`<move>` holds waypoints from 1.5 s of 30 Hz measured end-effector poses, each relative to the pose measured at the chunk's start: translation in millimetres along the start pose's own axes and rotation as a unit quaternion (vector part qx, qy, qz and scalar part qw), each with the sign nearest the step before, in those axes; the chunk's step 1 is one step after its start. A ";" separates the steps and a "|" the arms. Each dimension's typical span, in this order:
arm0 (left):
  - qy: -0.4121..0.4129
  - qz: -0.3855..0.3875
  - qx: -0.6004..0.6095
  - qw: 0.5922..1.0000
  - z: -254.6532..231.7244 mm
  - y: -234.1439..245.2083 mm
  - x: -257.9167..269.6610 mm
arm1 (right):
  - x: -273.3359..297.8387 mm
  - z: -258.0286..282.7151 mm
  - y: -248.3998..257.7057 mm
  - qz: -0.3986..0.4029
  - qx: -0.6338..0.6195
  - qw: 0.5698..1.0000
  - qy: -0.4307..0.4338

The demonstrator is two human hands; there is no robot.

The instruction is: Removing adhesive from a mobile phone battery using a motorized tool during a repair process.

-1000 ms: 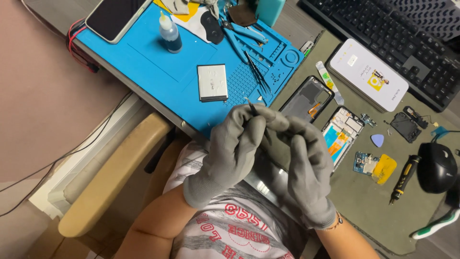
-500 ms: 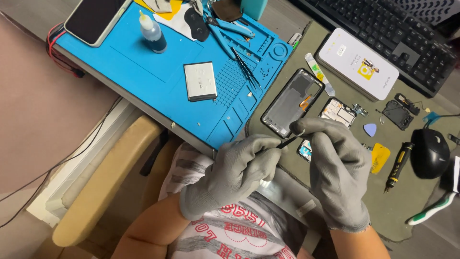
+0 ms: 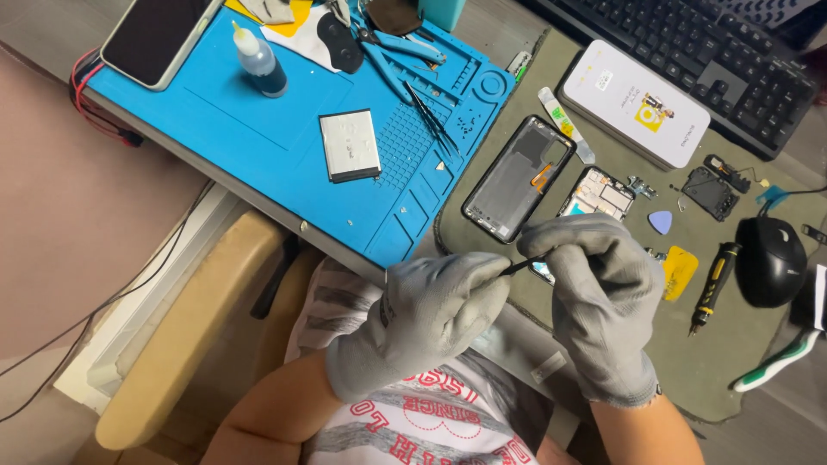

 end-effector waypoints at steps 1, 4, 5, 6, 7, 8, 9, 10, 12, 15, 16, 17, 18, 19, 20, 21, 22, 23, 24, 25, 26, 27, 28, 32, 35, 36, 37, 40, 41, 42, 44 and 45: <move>0.002 -0.002 0.001 1.000 -0.7 1.1 -0.6 | 0.0 -0.4 -0.2 -0.007 -0.030 1.000 0.000; 0.007 0.004 -0.009 1.000 -0.4 1.8 -0.7 | -2.9 1.8 -0.6 -0.008 -0.036 0.999 0.004; 0.011 0.011 -0.020 1.000 0.2 1.1 0.0 | -4.0 3.4 -1.1 -0.002 -0.013 1.000 0.008; 0.011 0.011 -0.020 1.000 -0.2 -0.2 0.4 | -3.1 1.8 -1.0 -0.002 -0.014 1.000 0.008; 0.014 0.016 -0.028 0.999 0.0 -2.4 0.9 | -2.2 -1.8 -0.7 -0.002 -0.004 1.000 -0.005; 0.017 0.021 -0.036 0.999 0.2 -4.5 1.2 | -1.2 -5.4 -0.3 -0.003 0.007 1.000 -0.018; 0.016 0.022 -0.035 0.999 1.4 -5.5 1.2 | -0.6 -6.5 -2.2 -0.004 0.007 1.000 -0.018; 0.011 0.022 -0.035 0.999 1.3 -6.7 1.5 | 0.3 -8.6 -2.1 -0.017 -0.016 0.999 -0.024; 0.005 0.021 -0.034 0.999 -0.3 -5.8 0.3 | 3.1 -14.7 -4.2 -0.030 -0.037 0.998 -0.030; -0.008 0.038 -0.011 0.999 -0.8 -4.7 1.2 | 1.5 -72.8 17.6 -0.074 -0.138 0.987 -0.041; 0.007 0.027 -0.011 1.000 5.5 -3.7 5.5 | 7.0 -123.1 38.8 -0.112 -0.344 0.932 -0.027; 0.022 0.015 -0.011 1.000 11.8 -2.7 10.0 | 24.2 -174.6 56.3 -0.146 -0.533 0.833 -0.012; 0.021 0.014 -0.012 1.000 15.3 -1.4 15.8 | 10.7 -143.1 59.2 -0.144 -0.533 0.833 -0.012; 0.062 0.038 0.008 0.997 25.4 -4.2 22.0 | -1.1 -116.9 64.0 -0.162 -0.419 0.892 -0.051; 0.102 0.063 0.027 0.992 35.5 -6.1 28.6 | -12.8 -89.9 69.0 -0.177 -0.299 0.933 -0.089; 0.103 0.062 0.024 0.992 35.8 -3.8 22.8 | -14.7 -80.6 60.0 -0.176 -0.302 0.933 -0.088; 0.087 0.052 0.032 0.994 30.7 -0.5 20.4 | -15.3 -66.3 44.2 -0.110 -0.256 0.957 -0.083; 0.072 0.042 0.040 0.996 25.7 2.6 18.0 | -14.6 -52.7 27.9 -0.044 -0.209 0.974 -0.075; 0.071 0.044 0.040 0.996 22.6 2.6 15.3 | -16.3 -43.2 23.9 -0.045 -0.209 0.974 -0.075; 0.071 0.024 0.057 0.996 19.2 6.1 12.0 | -17.7 -36.5 17.8 -0.027 -0.150 0.983 -0.099; 0.068 0.003 0.074 0.995 16.3 9.5 7.1 | -20.3 -29.4 12.6 -0.009 -0.090 0.989 -0.121; 0.064 0.003 0.073 0.995 17.0 9.1 4.9 | -20.8 -31.9 11.8 -0.011 -0.090 0.989 -0.118; 0.066 0.003 0.090 0.994 16.8 8.5 5.2 | -17.7 -39.3 11.1 -0.021 -0.118 0.982 -0.149; 0.081 0.022 0.124 0.989 22.6 7.0 11.8 | -10.5 -51.2 1.8 -0.004 -0.217 0.961 -0.171; 0.055 0.012 0.169 0.984 17.5 10.6 7.6 | -13.3 -47.4 2.0 0.001 -0.153 0.980 -0.123; 0.054 0.010 0.168 0.984 20.0 9.0 11.3 | -15.7 -40.7 0.5 0.002 -0.153 0.981 -0.123; 0.065 0.010 0.180 0.981 24.1 7.1 15.1 | -15.2 -42.0 0.1 -0.010 -0.148 0.974 -0.173; 0.074 0.004 0.201 0.977 25.5 5.9 15.9 | -13.6 -43.9 -0.1 0.017 -0.153 0.971 -0.186; 0.073 -0.001 0.209 0.975 24.3 6.8 14.5 | -13.9 -40.9 -2.9 0.057 -0.164 0.974 -0.148; 0.073 0.000 0.209 0.975 23.9 6.5 13.9 | -11.8 -50.7 4.2 0.057 -0.164 0.974 -0.148; 0.073 -0.005 0.233 0.970 23.3 6.6 12.8 | 1.9 -74.0 -4.5 -0.013 -0.738 0.609 -0.291; 0.072 -0.004 0.233 0.970 20.2 9.5 9.9 | 3.0 -75.0 -3.5 -0.013 -0.738 0.609 -0.290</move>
Point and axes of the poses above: each hand's wrist, its own x-axis away from the middle knuckle, its own y-axis out of the back of the hand, z = x × y, the point moved 8 cm from there along -x, towards the middle knuckle, and after that the axes turned 3 degrees about y, right-handed, at the moved point
